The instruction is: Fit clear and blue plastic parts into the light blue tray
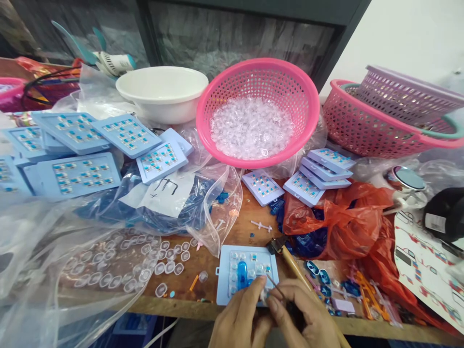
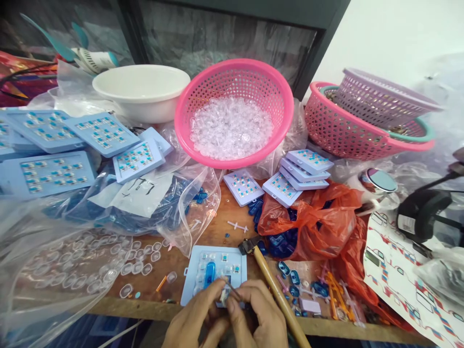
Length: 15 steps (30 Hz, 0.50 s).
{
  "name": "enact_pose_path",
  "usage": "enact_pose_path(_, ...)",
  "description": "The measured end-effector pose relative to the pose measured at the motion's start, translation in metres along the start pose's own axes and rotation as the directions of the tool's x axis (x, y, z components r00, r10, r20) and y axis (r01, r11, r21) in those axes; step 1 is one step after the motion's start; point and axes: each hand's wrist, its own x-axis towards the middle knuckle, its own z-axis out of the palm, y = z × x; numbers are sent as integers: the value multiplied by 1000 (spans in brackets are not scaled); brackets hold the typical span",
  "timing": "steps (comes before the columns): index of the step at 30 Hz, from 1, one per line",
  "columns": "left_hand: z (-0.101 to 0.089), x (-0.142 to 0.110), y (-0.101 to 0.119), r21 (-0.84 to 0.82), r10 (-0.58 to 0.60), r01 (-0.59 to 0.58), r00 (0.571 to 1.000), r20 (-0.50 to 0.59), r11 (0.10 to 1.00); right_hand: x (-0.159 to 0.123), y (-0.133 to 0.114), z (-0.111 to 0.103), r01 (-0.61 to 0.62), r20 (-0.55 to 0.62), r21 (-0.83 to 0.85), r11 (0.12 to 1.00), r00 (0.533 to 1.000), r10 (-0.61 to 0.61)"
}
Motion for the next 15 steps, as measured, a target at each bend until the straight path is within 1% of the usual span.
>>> enact_pose_path(1,-1,0,-1,-11,-18,18,1000,-2,1000,6,3,-4,83,17,-95,992,997,-82)
enact_pose_path(2,-4,0,-3,-16,-35,35,999,-11,999,13,6,-8,185,57,-186,965,983,-177)
enact_pose_path(3,-7,0,-4,-19,-51,50,998,-29,999,19,8,-11,257,89,-273,927,966,-241)
enact_pose_path(5,-14,0,-6,-27,-73,71,995,-71,997,29,9,-13,396,184,-410,821,918,-351)
enact_pose_path(7,-21,0,-7,-48,-98,94,990,-106,994,35,6,-11,494,270,-494,715,869,-414)
enact_pose_path(9,-26,-1,-8,-69,-117,110,986,-115,992,40,2,-7,557,333,-542,629,830,-448)
enact_pose_path(11,-30,-2,-9,-77,-118,110,987,-111,991,43,-1,-4,590,371,-565,577,806,-461)
enact_pose_path(13,-32,-4,-12,-87,-116,107,988,-107,990,46,-3,-3,611,410,-564,556,791,-453)
enact_pose_path(15,-34,-5,-15,-96,-111,100,988,-110,990,47,-3,-3,622,439,-549,559,783,-441)
